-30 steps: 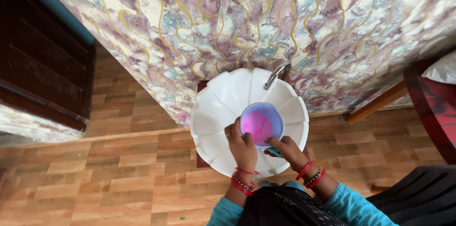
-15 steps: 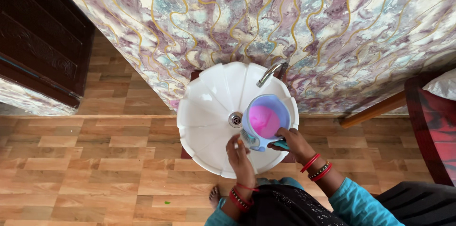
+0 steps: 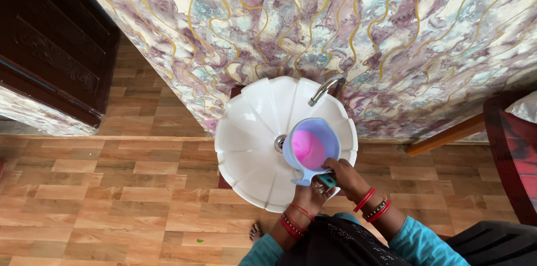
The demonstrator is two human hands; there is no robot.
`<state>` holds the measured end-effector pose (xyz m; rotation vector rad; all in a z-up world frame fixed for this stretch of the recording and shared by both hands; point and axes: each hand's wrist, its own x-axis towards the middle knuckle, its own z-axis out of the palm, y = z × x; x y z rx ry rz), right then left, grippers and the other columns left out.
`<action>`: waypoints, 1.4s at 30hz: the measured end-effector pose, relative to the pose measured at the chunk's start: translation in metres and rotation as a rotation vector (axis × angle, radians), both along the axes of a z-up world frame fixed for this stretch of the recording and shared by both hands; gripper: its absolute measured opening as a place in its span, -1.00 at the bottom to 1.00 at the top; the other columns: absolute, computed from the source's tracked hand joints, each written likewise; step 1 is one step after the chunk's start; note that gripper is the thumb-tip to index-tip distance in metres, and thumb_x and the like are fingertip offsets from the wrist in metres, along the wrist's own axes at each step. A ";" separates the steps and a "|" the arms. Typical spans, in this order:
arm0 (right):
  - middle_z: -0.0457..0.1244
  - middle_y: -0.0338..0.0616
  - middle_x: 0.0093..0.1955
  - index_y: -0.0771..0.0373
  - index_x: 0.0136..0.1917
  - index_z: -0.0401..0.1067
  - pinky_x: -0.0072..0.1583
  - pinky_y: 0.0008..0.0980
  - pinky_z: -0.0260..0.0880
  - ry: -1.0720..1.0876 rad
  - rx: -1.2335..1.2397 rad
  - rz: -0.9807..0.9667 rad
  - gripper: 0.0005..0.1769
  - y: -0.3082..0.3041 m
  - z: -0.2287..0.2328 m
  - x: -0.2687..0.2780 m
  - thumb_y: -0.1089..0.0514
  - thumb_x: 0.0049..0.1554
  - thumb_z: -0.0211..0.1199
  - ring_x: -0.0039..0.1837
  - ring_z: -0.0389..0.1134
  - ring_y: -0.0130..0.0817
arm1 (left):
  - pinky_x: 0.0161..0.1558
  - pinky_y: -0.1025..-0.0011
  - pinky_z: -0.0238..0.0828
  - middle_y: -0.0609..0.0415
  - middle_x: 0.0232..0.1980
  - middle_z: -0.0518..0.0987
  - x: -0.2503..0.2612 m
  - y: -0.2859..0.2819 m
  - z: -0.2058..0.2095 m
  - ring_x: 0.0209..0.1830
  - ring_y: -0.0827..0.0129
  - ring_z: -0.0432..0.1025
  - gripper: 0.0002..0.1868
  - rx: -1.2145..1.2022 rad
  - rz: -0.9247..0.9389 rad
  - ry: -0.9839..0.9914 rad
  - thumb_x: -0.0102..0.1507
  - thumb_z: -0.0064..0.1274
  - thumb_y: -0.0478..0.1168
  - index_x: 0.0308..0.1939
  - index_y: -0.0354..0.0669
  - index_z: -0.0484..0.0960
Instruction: The person scrubs the inside of a white pedestal sink using a blue brush and a pink cleaning solution from a cup. They repeatedly dip the brush into the solution and scrub the basin surface.
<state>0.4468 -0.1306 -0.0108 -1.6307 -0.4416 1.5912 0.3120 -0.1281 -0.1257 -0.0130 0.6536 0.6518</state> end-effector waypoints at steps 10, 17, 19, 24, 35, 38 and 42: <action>0.44 0.13 -0.10 0.50 0.08 0.48 -0.04 -0.27 0.52 -0.068 -0.005 0.104 -0.50 0.014 -0.005 0.008 -0.03 0.20 0.08 -0.15 0.48 -0.17 | 0.11 0.09 0.51 -0.01 -0.09 0.54 -0.013 0.019 -0.011 0.03 0.13 0.47 -0.72 -0.009 0.033 -0.001 0.38 -0.01 -0.11 0.01 -0.27 0.52; 0.45 0.21 -0.03 0.49 0.15 0.41 0.02 -0.22 0.61 -0.140 -0.035 0.036 -0.53 0.029 0.011 0.053 0.00 0.24 0.06 0.00 0.56 -0.02 | 0.13 -0.02 0.57 -0.15 -0.06 0.58 -0.028 0.028 -0.010 0.05 -0.09 0.56 -0.78 -0.122 -0.012 -0.003 0.40 -0.18 -0.24 -0.03 -0.36 0.45; 0.45 0.14 -0.03 0.47 0.12 0.42 0.00 -0.19 0.62 -0.175 -0.001 0.051 -0.56 0.028 0.019 0.071 0.03 0.19 0.09 -0.04 0.56 -0.02 | 0.11 0.01 0.57 -0.16 -0.05 0.59 -0.035 0.030 -0.002 0.04 -0.07 0.56 -0.77 -0.096 -0.046 0.010 0.41 -0.15 -0.22 0.00 -0.35 0.45; 0.43 0.22 -0.15 0.54 0.01 0.52 -0.09 -0.18 0.57 -0.410 -0.004 0.140 -0.54 0.013 0.002 0.128 0.01 0.18 0.17 -0.20 0.51 -0.04 | -0.04 0.17 0.56 -0.06 -0.14 0.57 -0.069 0.034 0.003 -0.12 0.11 0.54 -0.71 0.011 -0.065 0.035 0.39 -0.13 -0.17 0.10 -0.28 0.48; 0.45 0.10 -0.23 0.46 -0.06 0.54 -0.16 -0.25 0.57 -0.457 -0.061 0.317 -0.58 -0.029 -0.023 0.148 0.00 0.13 0.19 -0.30 0.51 -0.15 | -0.51 0.36 0.22 0.09 -0.46 0.38 -0.074 0.042 0.011 -0.63 0.35 0.26 -0.80 -0.002 0.000 0.159 0.33 -0.01 -0.12 -0.11 -0.16 0.41; 0.44 0.05 -0.24 0.43 -0.05 0.53 -0.18 -0.29 0.54 -0.467 -0.029 0.438 -0.59 -0.020 -0.023 0.132 -0.02 0.14 0.18 -0.30 0.47 -0.24 | -0.59 0.43 0.11 0.14 -0.50 0.33 -0.051 0.041 0.028 -0.68 0.42 0.21 -0.77 0.026 0.002 0.125 0.28 0.05 -0.09 -0.15 -0.12 0.42; 0.45 0.04 -0.27 0.43 -0.08 0.54 -0.17 -0.32 0.54 -0.510 -0.041 0.524 -0.58 -0.013 -0.023 0.115 -0.02 0.16 0.15 -0.30 0.48 -0.27 | -0.64 0.50 0.06 0.21 -0.49 0.29 -0.039 0.039 0.069 -0.68 0.50 0.19 -0.61 0.187 -0.019 0.251 0.23 0.25 0.01 -0.20 -0.06 0.35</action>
